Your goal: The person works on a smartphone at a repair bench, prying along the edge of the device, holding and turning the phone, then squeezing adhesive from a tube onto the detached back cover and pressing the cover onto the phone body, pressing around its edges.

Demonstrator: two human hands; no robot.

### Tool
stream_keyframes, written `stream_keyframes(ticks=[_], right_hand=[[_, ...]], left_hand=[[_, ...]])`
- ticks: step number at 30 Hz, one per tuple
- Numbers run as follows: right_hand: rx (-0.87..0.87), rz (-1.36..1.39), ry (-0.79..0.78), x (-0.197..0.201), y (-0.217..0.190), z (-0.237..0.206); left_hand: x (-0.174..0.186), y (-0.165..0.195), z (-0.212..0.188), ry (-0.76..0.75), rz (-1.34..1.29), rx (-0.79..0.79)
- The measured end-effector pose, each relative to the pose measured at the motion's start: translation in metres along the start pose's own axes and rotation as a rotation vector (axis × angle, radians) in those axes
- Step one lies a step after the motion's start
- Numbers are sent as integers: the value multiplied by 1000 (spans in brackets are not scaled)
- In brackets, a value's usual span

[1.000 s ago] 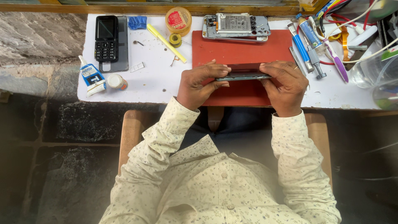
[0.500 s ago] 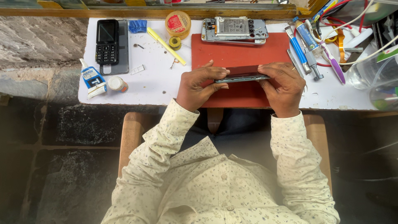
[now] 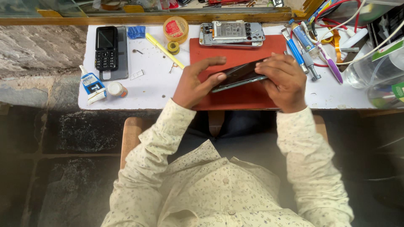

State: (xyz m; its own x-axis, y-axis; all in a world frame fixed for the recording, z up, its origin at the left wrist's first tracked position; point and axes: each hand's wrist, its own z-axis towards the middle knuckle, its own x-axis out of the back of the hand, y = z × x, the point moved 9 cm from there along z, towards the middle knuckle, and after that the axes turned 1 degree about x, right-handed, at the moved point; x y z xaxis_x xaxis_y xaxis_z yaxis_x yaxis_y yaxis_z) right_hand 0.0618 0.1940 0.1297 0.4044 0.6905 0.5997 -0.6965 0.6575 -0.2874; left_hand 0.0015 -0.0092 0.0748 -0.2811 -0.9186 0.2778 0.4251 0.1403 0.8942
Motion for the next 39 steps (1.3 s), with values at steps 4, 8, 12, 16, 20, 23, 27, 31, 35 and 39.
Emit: stream_keyframes(ticks=[4,8,12,16,20,23,27,31,35,39], right_hand=[[151,17,-198,2,-13,37],[265,14,-294,0,-24,66],[85,24,-60,13,-13,67],[-276,445,4,-13,11,27],[-487,689,-48,-50,17,-17],[-500,646,-54,-56,18,-28],[-340,366,-75,-43,4,-17],[-211,233,-62,-34,-16,-6],[-306,177,-122,-42,-12,-7],[-207,110,-80,-46,-14,-8]], left_hand=[[-22,-13,27,-184,98,87],[-54,-5,46,-291,-279,-23],[-54,-32,60,22,-502,111],[-46,-56,69,278,-703,155],[-39,-62,69,341,-691,109],[-37,-65,65,367,-657,140],[-34,-62,63,392,-614,118],[-34,-61,63,387,-570,83],[-35,-68,64,360,-557,120],[-37,-68,63,275,-573,106]])
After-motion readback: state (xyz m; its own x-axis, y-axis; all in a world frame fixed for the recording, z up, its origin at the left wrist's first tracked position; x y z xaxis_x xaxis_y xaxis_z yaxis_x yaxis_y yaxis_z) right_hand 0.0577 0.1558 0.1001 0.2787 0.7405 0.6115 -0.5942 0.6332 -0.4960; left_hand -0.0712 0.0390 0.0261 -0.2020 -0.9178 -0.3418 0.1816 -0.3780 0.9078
